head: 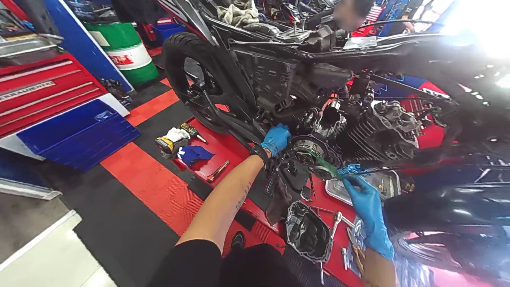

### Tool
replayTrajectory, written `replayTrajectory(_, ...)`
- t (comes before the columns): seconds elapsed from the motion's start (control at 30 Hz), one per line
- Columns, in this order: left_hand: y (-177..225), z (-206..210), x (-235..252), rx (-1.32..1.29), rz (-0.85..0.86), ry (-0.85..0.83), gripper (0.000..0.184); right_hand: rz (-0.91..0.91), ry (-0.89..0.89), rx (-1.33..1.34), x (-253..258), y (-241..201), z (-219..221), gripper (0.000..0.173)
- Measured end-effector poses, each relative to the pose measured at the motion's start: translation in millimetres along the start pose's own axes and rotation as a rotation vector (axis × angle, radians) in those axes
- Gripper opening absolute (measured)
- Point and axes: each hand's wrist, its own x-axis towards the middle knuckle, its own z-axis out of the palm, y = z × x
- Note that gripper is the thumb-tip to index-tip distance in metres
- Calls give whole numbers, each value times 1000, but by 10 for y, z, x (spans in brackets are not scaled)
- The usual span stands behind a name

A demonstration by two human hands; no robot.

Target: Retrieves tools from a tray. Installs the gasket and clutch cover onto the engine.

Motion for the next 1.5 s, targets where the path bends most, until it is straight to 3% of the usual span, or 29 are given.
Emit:
replayTrajectory(0.3,30,-7,31,-47,-116,-3,25,-2,43,8,149,-107,25,22)
replayTrajectory(0.5,31,-3,51,-1,-108,-12,22,64,80,101,-95,43,136,19)
replayTrajectory(0.8,-9,-31,59,-29,-74,-37,22,36,59,102,-31,-18,39,20)
replayTrajectory(1.03,-61,-16,56,-149,-36,39,26,-58,-54,124,-22,36,-37,19)
replayTrajectory(1.17,-70,-17,12,-219,1,149,29,12,-51,174,-208,130,38,18)
replayTrajectory(1.27,-25,31,-168,-314,63,321,30,71,-50,179,-341,191,141,20)
replayTrajectory(1.37,126,105,-644,-553,62,492,32,136,-50,160,-416,235,215,24)
replayTrajectory(1.5,135,615,-1408,-791,39,494,28,174,-93,95,-393,251,223,30)
